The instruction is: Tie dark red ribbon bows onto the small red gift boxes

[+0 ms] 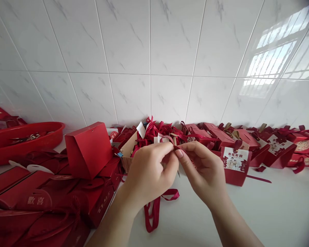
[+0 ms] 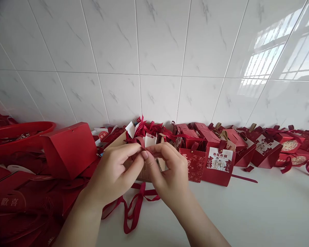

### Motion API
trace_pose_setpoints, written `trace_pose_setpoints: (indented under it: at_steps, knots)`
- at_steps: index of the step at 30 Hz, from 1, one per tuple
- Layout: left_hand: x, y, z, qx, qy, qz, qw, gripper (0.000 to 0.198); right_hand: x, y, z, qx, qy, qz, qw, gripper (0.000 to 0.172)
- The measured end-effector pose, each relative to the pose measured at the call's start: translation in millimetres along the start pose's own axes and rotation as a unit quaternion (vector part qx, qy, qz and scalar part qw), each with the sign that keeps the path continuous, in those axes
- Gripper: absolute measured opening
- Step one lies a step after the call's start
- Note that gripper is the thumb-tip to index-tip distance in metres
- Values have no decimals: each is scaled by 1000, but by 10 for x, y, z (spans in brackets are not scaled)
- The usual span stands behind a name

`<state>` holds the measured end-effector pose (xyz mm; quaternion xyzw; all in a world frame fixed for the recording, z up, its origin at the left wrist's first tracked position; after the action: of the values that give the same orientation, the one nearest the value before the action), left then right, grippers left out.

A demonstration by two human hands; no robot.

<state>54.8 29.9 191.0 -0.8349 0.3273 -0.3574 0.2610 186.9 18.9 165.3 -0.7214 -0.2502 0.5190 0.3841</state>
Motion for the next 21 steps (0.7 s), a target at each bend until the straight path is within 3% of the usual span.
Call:
trace_pose_setpoints:
  at_steps: [9, 16, 21]
  knots:
    - [38, -6, 90, 34, -60, 11, 998, 31, 8, -21, 50, 48, 139, -72, 986, 9]
    - [69, -1, 101, 28, -12, 47, 998, 29, 13, -9, 29, 44, 121, -48, 990, 11]
    - [58, -3, 78, -9, 12, 51, 999, 29, 46, -17, 12, 21, 75, -18, 997, 14]
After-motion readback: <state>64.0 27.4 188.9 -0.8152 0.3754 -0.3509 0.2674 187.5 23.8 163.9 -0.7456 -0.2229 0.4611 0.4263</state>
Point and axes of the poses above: each hand's wrist, its own y-axis away from the middle knuckle, its own z-axis out of the palm, x = y × z, the point moved 3 cm from there along -y, towards the middle knuckle, and after that the axes turned 1 degree about -x, right-handed, at the moved point
